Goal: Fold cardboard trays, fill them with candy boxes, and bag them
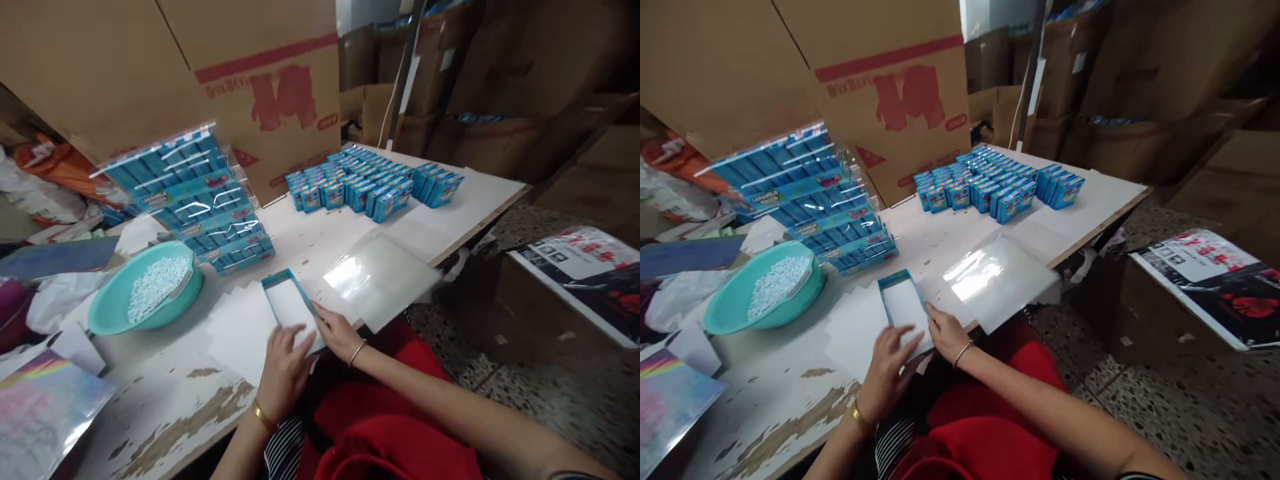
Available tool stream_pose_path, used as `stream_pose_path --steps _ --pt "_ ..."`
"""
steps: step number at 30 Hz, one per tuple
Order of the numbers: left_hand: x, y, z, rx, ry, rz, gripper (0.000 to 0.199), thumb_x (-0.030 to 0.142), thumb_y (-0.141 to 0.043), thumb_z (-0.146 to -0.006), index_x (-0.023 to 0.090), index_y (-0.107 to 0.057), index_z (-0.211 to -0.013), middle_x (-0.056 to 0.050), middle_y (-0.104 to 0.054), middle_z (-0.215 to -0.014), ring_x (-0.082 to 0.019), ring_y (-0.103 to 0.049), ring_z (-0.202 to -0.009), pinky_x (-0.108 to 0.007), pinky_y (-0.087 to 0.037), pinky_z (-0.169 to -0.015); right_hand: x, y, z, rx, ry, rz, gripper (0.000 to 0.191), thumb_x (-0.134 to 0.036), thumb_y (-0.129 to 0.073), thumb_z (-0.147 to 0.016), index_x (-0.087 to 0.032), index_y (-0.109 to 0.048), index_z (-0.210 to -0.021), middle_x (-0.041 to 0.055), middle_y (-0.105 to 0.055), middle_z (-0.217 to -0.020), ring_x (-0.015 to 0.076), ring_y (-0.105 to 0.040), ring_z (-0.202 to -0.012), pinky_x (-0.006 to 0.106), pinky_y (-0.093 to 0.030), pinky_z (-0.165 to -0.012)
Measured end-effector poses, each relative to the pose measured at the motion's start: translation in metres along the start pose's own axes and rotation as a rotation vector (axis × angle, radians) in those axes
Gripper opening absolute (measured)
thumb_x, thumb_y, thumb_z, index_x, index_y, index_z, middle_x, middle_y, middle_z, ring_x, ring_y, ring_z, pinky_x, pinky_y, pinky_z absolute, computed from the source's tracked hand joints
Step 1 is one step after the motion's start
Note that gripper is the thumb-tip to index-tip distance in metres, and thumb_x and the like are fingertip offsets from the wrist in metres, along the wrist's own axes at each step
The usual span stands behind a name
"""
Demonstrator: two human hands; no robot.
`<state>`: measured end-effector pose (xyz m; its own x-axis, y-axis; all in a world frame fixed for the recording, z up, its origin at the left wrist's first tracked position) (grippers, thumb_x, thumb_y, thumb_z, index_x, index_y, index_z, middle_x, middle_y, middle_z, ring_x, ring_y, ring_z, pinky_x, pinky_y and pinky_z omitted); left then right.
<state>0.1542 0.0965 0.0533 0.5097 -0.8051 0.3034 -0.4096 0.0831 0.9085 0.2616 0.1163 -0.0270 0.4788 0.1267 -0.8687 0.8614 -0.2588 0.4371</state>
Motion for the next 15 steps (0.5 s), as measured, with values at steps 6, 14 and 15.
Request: stream_pose_path --steps 6,14,15 --pt "-0.063 -0.035 0.003 0.179 0.606 0.813 0.063 0.042 -0.054 -0.084 0.022 -0.029 -0.138 -0.015 -0.054 -0.126 -0.024 -0.059 -0.105 -0.040 -0.052 -0.083 -0.026 0.034 -0.006 0.144 0.116 0.025 0.050 -0.021 -0.033 -0.094 -0.020 -0.030 -0.144 0.0132 -0.056 -0.126 0.0237 -0.052 -0.119 0.043 -0.045 -0.101" --pt "-0.086 -0.084 -0.020 0.023 0.883 1.053 0.024 0.041 -0.063 -0.068 0.018 -0.062 -0.075 -0.003 -0.065 -0.069 -0.018 -0.059 -0.063 -0.032 -0.053 -0.064 -0.007 0.026 -0.018 0.190 -0.079 -0.043 0.062 -0.023 -0.046 -0.087 -0.022 -0.024 -0.145 0.0113 -0.045 -0.139 0.0254 -0.044 -0.127 0.046 -0.043 -0.104" --pt "-0.093 -0.092 -0.025 0.004 0.894 1.032 0.025 0.043 -0.061 -0.068 0.018 -0.062 -0.071 -0.004 -0.067 -0.073 -0.020 -0.061 -0.067 -0.033 -0.053 -0.066 -0.001 0.025 -0.020 0.214 -0.098 -0.062 0.062 -0.021 -0.044 -0.087 -0.023 -0.023 -0.145 0.0112 -0.044 -0.140 0.0244 -0.044 -0.128 0.045 -0.043 -0.104"
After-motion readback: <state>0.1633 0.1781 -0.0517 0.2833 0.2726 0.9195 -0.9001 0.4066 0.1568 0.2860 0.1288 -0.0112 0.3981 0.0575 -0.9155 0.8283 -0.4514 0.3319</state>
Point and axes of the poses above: each hand's wrist, its own z-axis away from the middle knuckle, its own y-axis out of the back of the hand, x = y × z, the point moved 10 cm from there along -z, towards the middle knuckle
